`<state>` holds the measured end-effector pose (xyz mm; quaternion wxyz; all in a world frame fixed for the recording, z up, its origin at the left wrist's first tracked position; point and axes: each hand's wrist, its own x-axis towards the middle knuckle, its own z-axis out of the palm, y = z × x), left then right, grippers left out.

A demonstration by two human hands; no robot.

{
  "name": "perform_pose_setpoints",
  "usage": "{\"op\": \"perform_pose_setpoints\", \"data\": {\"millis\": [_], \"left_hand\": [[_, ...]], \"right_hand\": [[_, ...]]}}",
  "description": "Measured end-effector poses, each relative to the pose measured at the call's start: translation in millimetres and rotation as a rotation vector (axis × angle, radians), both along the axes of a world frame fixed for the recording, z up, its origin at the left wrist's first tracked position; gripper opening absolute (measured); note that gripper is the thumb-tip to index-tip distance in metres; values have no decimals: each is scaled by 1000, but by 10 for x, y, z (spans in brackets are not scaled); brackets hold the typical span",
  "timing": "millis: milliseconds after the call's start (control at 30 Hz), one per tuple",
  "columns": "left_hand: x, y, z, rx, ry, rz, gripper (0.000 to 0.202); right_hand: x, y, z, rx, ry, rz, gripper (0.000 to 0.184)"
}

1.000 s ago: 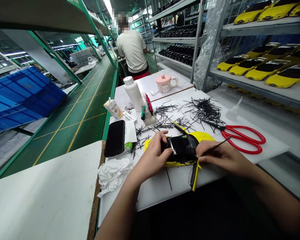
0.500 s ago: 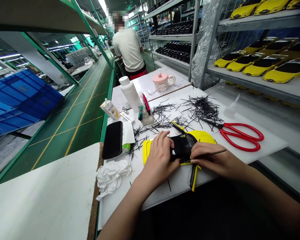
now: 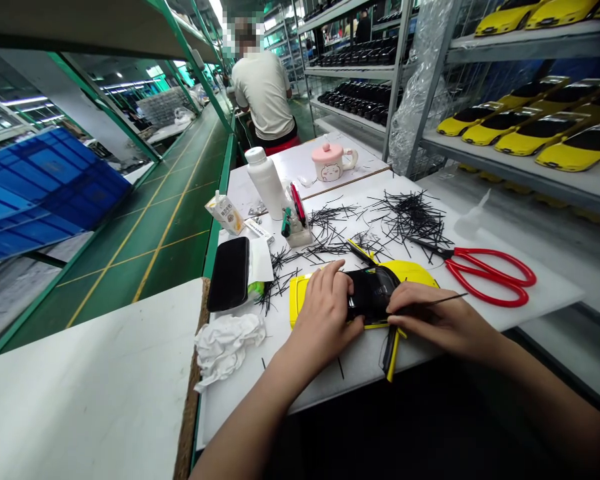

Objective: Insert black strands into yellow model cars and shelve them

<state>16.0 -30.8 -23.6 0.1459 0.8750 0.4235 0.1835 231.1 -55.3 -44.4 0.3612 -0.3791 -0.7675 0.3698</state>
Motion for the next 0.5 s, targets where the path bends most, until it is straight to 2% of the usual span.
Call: {"op": "perform_pose_setpoints", "data": {"millis": [500], "left_hand": [[24, -22, 36, -30, 14, 15, 29]], "right_hand": [[51, -1, -85, 23, 71, -20, 4]]}}
